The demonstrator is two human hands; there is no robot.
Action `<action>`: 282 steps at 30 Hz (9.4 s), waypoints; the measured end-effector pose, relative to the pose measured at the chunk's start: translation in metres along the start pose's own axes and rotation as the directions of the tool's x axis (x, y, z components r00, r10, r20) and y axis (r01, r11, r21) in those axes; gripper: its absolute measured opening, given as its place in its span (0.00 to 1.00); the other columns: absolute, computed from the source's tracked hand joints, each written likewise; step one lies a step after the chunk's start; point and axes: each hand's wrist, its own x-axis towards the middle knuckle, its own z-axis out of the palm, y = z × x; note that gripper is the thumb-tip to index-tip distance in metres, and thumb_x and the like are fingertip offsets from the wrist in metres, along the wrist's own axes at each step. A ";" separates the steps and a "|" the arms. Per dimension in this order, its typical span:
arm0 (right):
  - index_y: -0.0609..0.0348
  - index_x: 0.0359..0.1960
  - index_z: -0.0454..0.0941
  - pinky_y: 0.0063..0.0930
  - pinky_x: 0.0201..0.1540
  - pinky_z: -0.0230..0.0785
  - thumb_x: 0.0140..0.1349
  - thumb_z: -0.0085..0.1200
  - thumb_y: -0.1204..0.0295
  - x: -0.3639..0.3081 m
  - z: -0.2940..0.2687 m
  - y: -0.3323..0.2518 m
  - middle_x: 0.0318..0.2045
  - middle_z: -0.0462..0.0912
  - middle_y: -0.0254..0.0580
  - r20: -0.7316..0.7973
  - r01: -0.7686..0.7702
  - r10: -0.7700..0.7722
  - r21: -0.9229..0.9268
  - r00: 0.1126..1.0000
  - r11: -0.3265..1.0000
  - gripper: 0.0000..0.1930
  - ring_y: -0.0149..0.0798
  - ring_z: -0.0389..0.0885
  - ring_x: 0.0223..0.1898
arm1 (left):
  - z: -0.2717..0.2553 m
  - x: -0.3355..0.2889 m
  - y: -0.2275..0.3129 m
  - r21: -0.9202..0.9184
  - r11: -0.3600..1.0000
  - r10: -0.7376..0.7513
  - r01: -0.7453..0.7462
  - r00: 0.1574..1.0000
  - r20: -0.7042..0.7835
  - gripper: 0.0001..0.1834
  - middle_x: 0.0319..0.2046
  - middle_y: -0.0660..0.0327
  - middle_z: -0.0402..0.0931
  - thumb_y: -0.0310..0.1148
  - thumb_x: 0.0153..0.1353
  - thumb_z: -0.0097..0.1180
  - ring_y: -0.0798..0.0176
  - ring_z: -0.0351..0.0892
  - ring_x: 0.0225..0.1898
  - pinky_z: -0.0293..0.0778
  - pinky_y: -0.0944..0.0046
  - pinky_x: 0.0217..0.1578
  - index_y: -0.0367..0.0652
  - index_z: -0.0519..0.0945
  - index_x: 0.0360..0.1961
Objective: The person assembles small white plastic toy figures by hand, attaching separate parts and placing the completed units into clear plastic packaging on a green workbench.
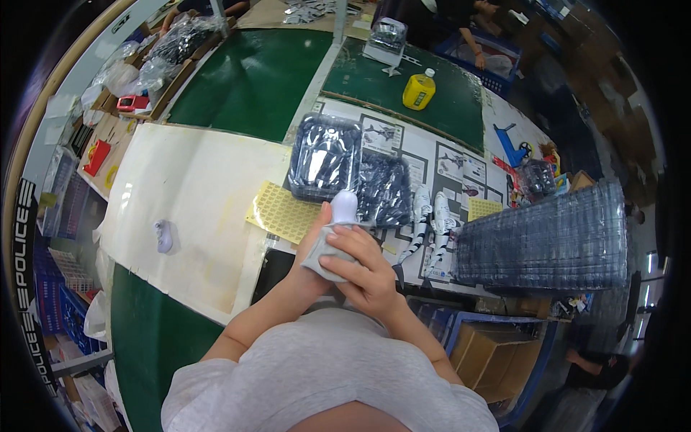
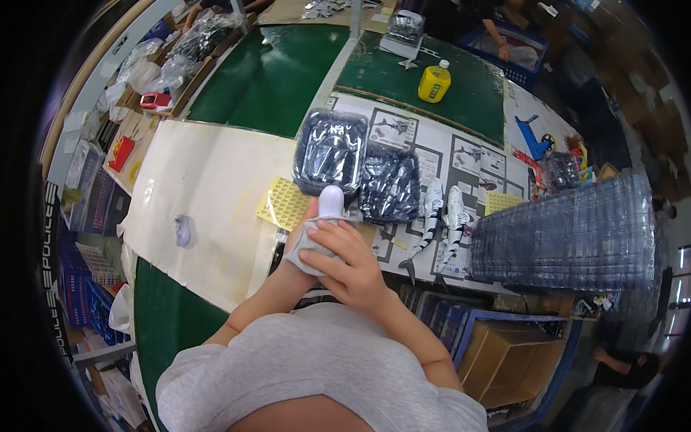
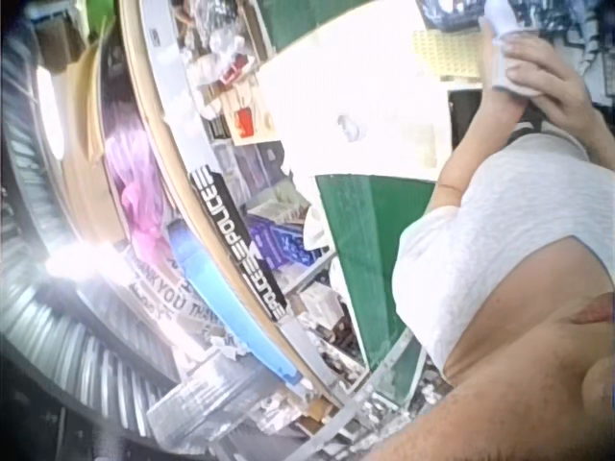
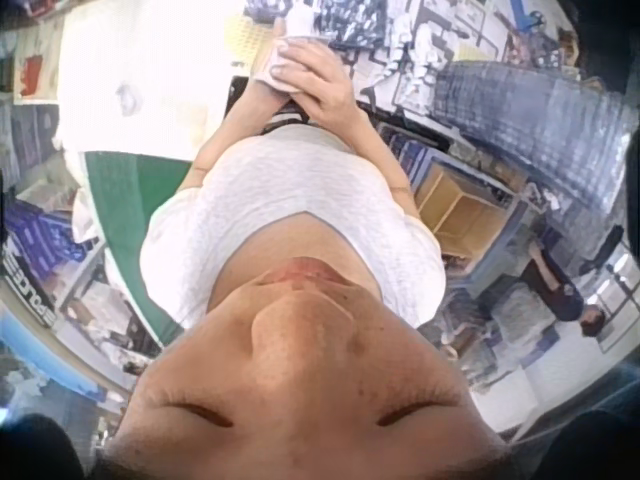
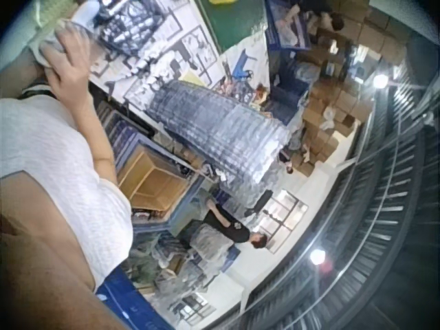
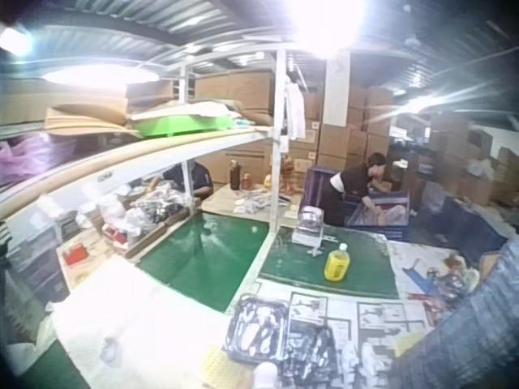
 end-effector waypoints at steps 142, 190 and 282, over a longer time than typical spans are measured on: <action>0.63 0.43 0.64 0.29 0.48 0.70 0.69 0.40 0.73 -0.021 0.011 0.028 0.41 0.80 0.50 -0.380 -0.503 0.667 0.449 0.640 0.738 0.06 0.38 0.79 0.42 | 0.002 0.002 -0.011 0.868 -0.409 0.287 -0.282 0.863 0.416 0.35 0.43 0.50 0.76 0.33 0.46 0.68 0.52 0.79 0.45 0.73 0.59 0.44 0.41 0.65 0.56; 0.60 0.33 0.72 0.35 0.35 0.69 0.53 0.58 0.72 0.166 -0.174 0.515 0.29 0.76 0.45 -0.714 -0.650 0.235 -0.384 0.659 0.656 0.09 0.47 0.76 0.31 | 0.023 0.121 0.150 0.850 0.484 0.640 -0.208 0.747 -0.181 0.28 0.34 0.55 0.76 0.16 0.46 0.60 0.64 0.78 0.31 0.77 0.64 0.32 0.38 0.66 0.50; 0.64 0.41 0.82 0.23 0.45 0.69 0.66 0.48 0.72 -0.008 0.010 -0.011 0.58 0.69 0.51 0.039 -0.380 0.451 0.607 0.892 0.698 0.12 0.35 0.78 0.43 | -0.008 -0.064 -0.008 0.791 0.576 0.307 -0.207 0.951 0.025 0.40 0.49 0.56 0.70 0.23 0.51 0.60 0.64 0.73 0.50 0.71 0.61 0.50 0.41 0.54 0.64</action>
